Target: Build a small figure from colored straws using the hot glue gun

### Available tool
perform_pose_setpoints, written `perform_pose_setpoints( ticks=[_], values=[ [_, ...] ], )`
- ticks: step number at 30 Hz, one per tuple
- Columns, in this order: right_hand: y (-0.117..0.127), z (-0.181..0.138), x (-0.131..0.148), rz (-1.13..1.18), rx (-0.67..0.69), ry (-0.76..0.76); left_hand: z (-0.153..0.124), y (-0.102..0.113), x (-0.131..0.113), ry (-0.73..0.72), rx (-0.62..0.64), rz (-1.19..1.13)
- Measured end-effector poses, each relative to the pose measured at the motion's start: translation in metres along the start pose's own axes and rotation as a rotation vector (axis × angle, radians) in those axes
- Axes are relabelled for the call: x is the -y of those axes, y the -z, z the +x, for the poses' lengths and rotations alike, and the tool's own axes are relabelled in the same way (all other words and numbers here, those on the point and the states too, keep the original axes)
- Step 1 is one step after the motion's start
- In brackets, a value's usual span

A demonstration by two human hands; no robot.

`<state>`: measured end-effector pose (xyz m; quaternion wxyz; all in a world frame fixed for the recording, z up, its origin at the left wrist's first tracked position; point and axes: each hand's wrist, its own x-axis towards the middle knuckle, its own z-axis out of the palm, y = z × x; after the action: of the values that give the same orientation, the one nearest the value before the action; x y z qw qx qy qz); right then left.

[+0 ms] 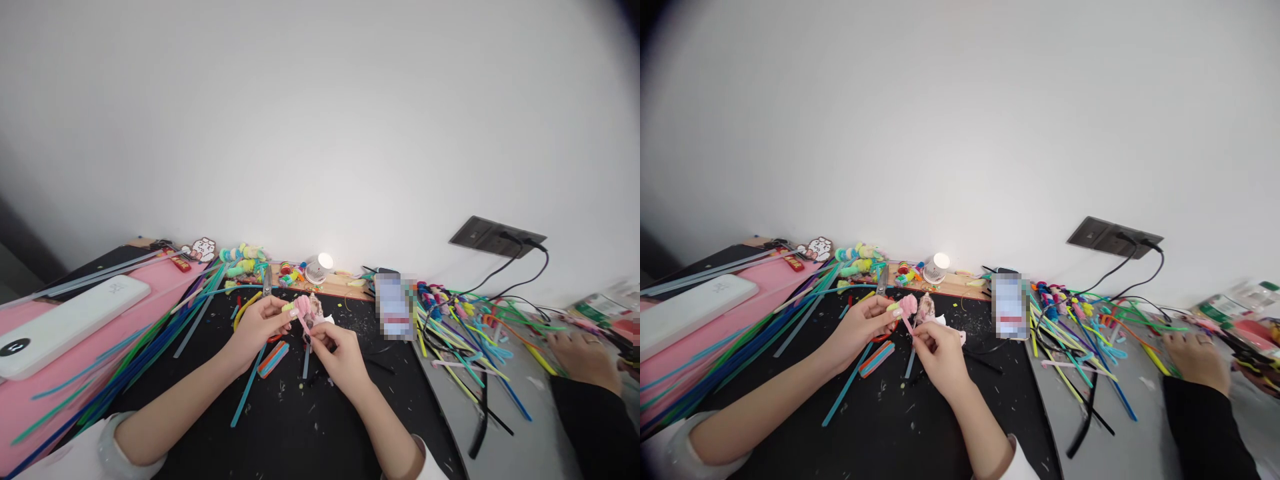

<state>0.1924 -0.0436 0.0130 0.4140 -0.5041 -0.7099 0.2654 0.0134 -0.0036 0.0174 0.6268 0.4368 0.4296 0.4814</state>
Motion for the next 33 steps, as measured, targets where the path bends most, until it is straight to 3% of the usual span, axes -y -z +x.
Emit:
perform_pose_setpoints(
  ticks=[19, 33],
  values=[
    [0.002, 0.001, 0.001, -0.049, 0.01, 0.002, 0.001, 0.001, 0.002, 0.037, 0.004, -0.042],
    [0.004, 0.001, 0.001, -0.016, 0.017, -0.021, 0.004, 0.006, 0.01, 0.1, 0.101, -0.174]
  ],
)
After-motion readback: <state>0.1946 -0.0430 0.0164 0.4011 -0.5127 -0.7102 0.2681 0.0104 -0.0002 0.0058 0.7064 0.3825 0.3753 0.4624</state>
